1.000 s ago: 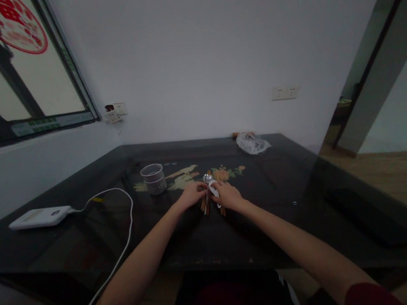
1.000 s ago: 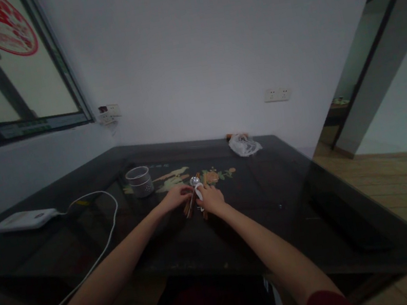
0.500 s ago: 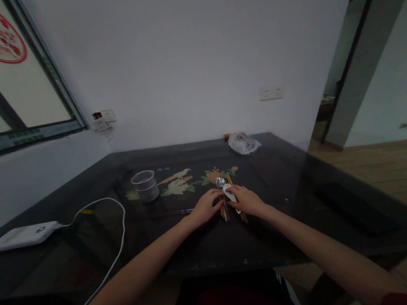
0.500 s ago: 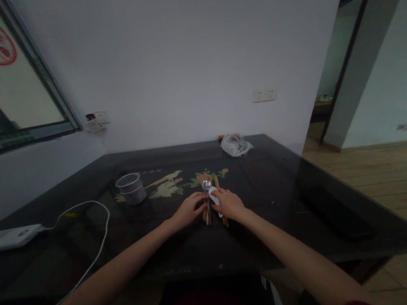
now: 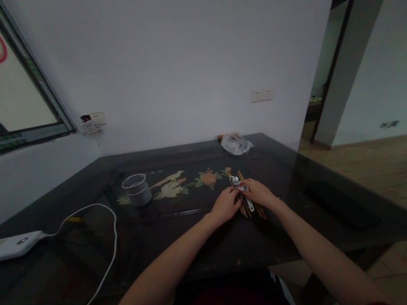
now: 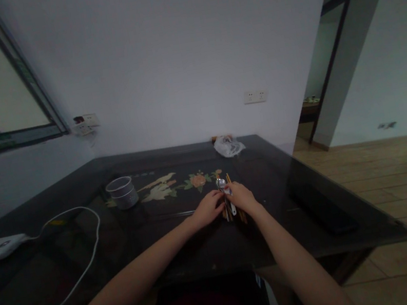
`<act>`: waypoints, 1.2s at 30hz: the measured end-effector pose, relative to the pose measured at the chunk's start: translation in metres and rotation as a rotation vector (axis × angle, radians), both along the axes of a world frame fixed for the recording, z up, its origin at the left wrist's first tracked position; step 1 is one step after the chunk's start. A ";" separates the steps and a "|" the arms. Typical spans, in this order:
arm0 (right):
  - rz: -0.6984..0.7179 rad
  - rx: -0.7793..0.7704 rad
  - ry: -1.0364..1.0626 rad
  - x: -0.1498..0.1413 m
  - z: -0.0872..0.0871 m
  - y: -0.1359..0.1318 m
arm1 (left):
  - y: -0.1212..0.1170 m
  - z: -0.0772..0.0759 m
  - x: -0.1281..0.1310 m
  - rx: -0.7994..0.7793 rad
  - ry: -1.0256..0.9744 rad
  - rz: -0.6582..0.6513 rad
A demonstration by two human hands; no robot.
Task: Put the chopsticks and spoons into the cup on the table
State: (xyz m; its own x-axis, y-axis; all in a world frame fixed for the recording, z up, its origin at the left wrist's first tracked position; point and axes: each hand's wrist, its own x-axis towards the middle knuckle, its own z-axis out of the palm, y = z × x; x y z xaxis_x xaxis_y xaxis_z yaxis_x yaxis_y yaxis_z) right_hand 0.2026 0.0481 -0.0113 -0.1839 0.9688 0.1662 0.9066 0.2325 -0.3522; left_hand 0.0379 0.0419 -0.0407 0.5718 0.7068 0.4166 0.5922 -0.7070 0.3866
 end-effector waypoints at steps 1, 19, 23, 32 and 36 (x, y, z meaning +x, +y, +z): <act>-0.002 0.005 0.012 0.002 -0.001 0.001 | -0.001 -0.001 0.000 0.013 -0.008 0.002; -0.153 0.000 0.065 0.014 -0.015 0.015 | -0.009 0.000 -0.009 0.014 -0.059 -0.053; -0.153 -0.072 0.016 0.011 -0.014 0.012 | -0.009 0.001 -0.010 -0.012 -0.056 -0.041; -0.207 -0.085 -0.063 0.008 -0.004 0.004 | -0.008 -0.001 -0.009 0.012 -0.011 -0.038; -0.223 -0.092 -0.090 0.007 -0.001 0.001 | -0.006 -0.003 -0.008 0.051 0.013 -0.051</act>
